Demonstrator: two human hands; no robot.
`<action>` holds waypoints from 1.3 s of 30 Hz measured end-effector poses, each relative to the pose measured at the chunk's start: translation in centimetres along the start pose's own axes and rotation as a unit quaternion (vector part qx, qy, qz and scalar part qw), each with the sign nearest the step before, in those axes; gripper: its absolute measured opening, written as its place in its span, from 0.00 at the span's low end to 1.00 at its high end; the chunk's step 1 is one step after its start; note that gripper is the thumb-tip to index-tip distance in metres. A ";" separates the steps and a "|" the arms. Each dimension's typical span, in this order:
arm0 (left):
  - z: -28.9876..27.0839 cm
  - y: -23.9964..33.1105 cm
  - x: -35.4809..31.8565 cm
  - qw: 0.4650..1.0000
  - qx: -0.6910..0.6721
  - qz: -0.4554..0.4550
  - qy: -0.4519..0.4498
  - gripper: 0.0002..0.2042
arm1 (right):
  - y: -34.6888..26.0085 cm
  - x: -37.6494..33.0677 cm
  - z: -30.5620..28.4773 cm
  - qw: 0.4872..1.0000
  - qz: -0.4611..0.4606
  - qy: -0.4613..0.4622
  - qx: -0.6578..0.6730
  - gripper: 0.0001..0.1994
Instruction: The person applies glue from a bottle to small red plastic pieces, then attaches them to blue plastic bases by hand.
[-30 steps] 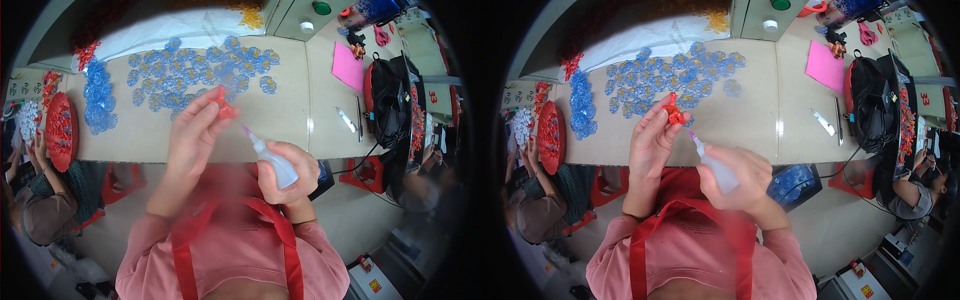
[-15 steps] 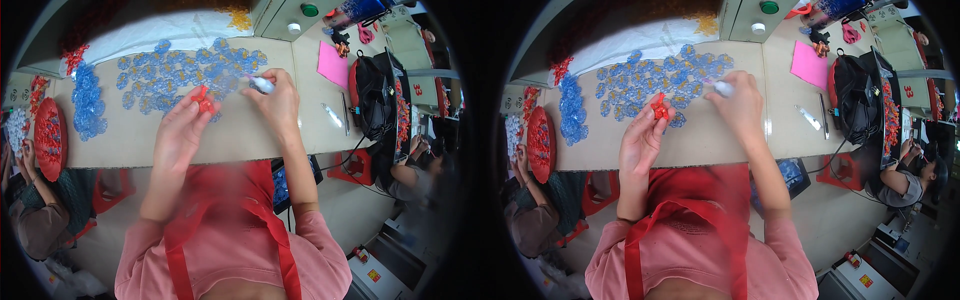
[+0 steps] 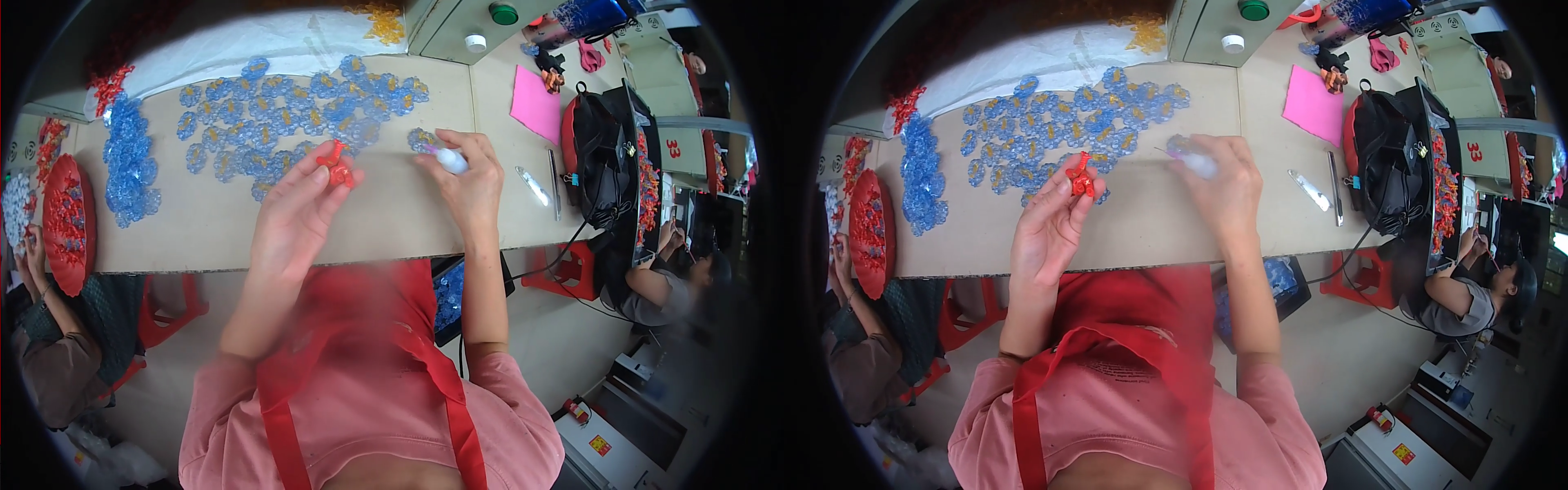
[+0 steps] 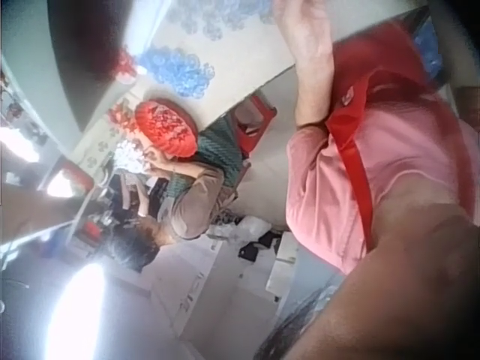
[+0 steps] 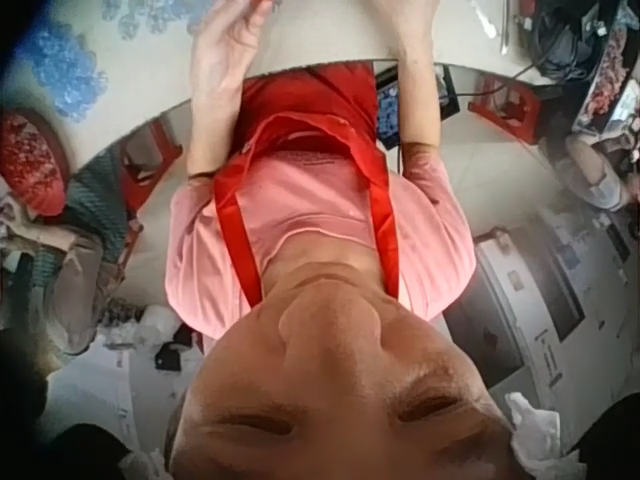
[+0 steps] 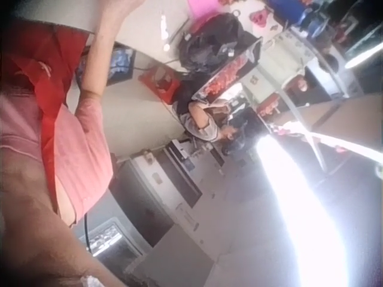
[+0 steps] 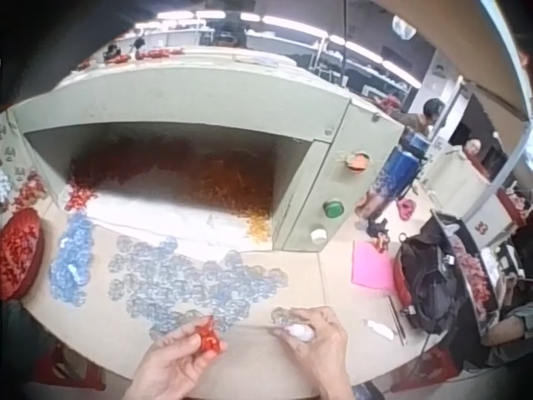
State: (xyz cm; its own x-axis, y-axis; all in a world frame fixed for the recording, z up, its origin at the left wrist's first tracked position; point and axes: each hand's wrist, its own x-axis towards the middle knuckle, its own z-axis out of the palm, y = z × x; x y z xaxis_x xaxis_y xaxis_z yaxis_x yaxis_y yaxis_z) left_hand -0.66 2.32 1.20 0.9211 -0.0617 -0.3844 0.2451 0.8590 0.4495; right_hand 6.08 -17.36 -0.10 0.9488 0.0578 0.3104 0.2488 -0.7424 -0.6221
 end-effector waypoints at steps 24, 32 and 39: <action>2.3 -1.6 -2.1 0.996 0.083 0.012 -0.015 0.19 | -1.0 -5.9 -1.6 0.674 0.105 -0.194 0.705 0.15; 2.2 -2.4 -2.5 0.993 0.112 0.017 -0.019 0.17 | -0.7 -6.6 -0.7 0.636 0.149 -0.174 0.737 0.10; 2.4 -2.6 -2.6 0.993 0.113 0.017 -0.015 0.16 | -0.6 -6.4 0.9 0.494 0.102 -0.180 0.845 0.11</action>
State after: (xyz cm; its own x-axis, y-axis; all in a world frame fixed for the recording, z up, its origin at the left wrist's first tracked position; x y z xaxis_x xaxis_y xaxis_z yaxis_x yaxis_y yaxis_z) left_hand -2.98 -1.02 2.96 0.9379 -0.0532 -0.3427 0.2724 0.7245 0.6332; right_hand 0.05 -16.69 -2.33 0.8848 0.4379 0.1593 -0.3405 0.8409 -0.4207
